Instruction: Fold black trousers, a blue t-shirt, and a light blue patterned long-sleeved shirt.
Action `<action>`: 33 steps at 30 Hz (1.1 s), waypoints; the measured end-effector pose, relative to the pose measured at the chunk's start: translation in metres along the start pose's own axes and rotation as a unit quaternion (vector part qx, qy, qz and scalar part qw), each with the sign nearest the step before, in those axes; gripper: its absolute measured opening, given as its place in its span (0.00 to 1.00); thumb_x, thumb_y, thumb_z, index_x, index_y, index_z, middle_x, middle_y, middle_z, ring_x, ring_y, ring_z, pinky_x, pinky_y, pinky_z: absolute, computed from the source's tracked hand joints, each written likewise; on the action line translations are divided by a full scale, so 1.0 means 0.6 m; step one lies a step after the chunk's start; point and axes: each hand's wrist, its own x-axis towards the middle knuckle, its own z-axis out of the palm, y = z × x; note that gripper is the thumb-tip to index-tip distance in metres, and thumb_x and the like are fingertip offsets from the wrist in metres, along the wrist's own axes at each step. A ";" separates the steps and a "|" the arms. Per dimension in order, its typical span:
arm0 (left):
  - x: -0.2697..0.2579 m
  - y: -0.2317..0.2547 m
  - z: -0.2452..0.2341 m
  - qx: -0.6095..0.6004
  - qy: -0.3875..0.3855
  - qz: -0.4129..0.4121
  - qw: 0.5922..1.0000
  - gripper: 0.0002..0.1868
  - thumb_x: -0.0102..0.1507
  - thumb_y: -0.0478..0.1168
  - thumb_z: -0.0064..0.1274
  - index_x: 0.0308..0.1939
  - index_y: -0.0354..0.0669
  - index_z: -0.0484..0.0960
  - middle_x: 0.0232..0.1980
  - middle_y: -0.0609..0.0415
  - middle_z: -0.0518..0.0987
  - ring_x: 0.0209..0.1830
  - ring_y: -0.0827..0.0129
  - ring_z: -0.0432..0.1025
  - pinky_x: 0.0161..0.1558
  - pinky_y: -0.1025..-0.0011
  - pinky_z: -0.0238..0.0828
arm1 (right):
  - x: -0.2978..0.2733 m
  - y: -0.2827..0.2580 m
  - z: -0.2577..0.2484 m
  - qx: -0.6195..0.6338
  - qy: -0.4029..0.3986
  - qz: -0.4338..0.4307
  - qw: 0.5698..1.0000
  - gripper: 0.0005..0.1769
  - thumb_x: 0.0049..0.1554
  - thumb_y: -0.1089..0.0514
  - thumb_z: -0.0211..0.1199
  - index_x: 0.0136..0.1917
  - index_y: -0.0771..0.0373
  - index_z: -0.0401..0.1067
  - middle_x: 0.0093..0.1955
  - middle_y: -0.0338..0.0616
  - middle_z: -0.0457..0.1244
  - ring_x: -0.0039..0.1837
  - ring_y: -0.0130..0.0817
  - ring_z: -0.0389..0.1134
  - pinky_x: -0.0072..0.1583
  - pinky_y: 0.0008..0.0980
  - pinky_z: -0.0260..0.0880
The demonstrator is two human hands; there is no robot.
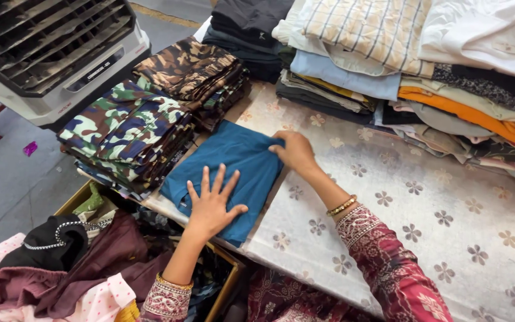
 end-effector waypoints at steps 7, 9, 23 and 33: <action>0.062 -0.024 -0.016 0.017 -0.033 0.008 0.999 0.46 0.60 0.78 0.41 0.78 0.71 0.54 0.84 0.54 0.44 0.84 0.43 0.34 0.68 0.22 0.27 | -0.083 -0.046 -0.026 -0.112 0.072 -0.118 0.984 0.37 0.53 0.47 0.70 0.74 0.45 0.66 0.73 0.43 0.60 0.75 0.46 0.60 0.72 0.46 0.62; 0.102 -0.039 -0.001 0.039 0.058 0.026 0.997 0.45 0.61 0.78 0.38 0.79 0.72 0.55 0.85 0.55 0.47 0.85 0.45 0.37 0.71 0.23 0.29 | -0.101 -0.023 -0.010 -0.125 -0.010 -0.163 0.979 0.38 0.56 0.42 0.64 0.77 0.44 0.59 0.80 0.43 0.50 0.80 0.47 0.49 0.75 0.55 0.46; 0.180 -0.013 -0.008 0.076 -0.227 -0.061 0.969 0.59 0.51 0.79 0.51 0.80 0.78 0.41 0.86 0.58 0.35 0.82 0.45 0.28 0.63 0.20 0.23 | -0.543 0.226 -0.209 -0.186 -0.126 -0.018 0.974 0.39 0.64 0.33 0.44 0.83 0.43 0.45 0.88 0.39 0.33 0.86 0.41 0.28 0.79 0.53 0.23; 0.203 0.417 -0.062 0.095 -0.245 0.339 0.903 0.48 0.58 0.64 0.55 0.78 0.73 0.48 0.81 0.58 0.53 0.81 0.56 0.45 0.72 0.29 0.33 | -1.016 0.353 -0.254 -0.103 0.460 0.333 0.816 0.20 0.54 0.68 0.62 0.60 0.62 0.77 0.54 0.47 0.71 0.53 0.39 0.74 0.56 0.35 0.74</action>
